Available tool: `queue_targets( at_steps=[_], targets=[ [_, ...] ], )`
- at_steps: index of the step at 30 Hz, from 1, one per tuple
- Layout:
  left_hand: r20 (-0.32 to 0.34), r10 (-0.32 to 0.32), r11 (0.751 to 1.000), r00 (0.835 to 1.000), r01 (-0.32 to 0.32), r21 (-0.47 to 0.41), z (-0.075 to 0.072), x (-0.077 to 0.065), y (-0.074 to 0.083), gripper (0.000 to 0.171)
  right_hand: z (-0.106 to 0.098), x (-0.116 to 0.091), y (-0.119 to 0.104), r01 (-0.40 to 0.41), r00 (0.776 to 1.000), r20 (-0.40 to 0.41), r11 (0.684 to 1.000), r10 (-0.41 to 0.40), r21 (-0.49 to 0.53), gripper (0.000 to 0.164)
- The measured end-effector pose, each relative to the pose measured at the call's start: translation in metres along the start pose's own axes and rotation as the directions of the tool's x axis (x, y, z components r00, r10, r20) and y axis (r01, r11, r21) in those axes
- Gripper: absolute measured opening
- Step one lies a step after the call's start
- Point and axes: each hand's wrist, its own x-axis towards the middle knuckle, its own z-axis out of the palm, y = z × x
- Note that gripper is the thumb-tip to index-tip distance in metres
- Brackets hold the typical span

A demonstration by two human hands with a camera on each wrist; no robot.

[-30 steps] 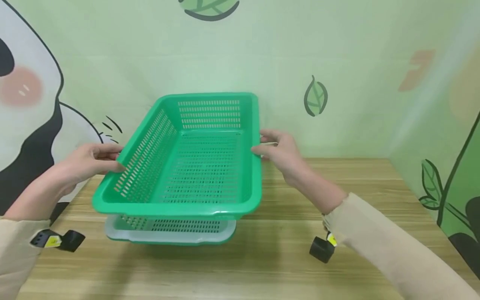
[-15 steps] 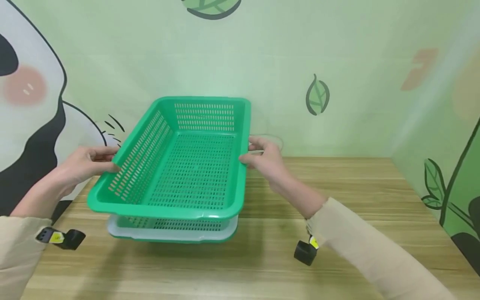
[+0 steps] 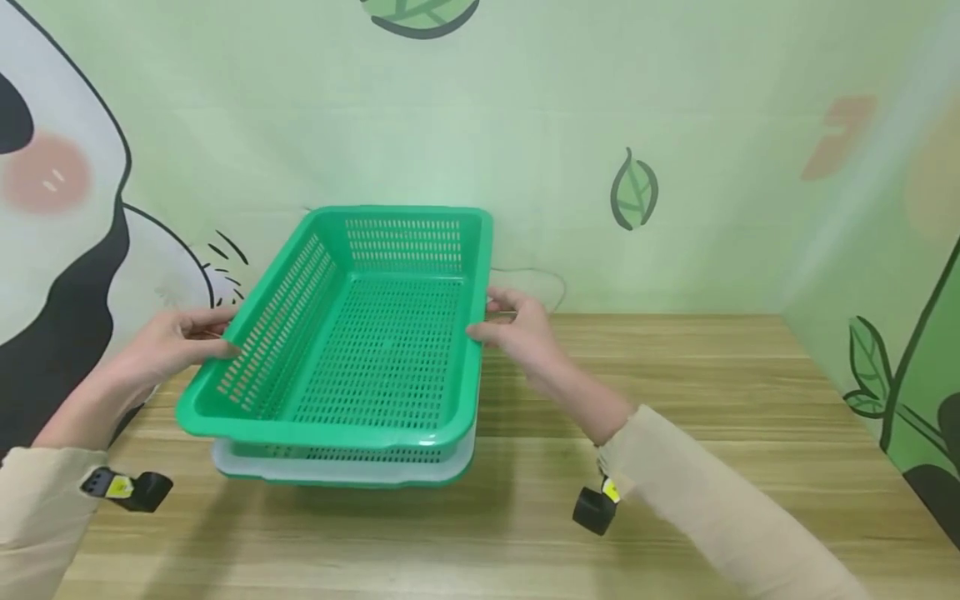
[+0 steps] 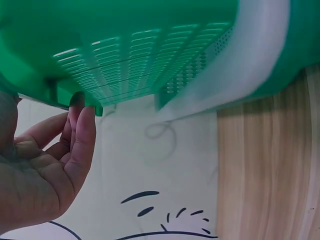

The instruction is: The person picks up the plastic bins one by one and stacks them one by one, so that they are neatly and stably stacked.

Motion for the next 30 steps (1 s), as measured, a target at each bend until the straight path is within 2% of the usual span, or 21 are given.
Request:
queue_targets(
  at_steps=[11,20,30],
  targets=[
    [-0.033,0.01,1.0,0.999,-0.01,-0.003,0.005,0.0,-0.017,0.051,0.008,0.002,0.017,0.015,1.0,0.001,1.0,-0.015,0.004,0.062],
    [-0.048,-0.014,0.999,0.999,0.013,-0.031,0.011,0.002,-0.022,0.054,0.013,0.003,0.023,0.01,1.0,-0.009,1.0,-0.01,-0.018,0.064],
    [-0.065,0.084,0.99,0.994,-0.09,-0.105,0.015,0.002,-0.027,0.05,0.011,0.001,0.021,-0.021,1.0,-0.008,1.0,0.021,-0.023,0.063]
  ],
)
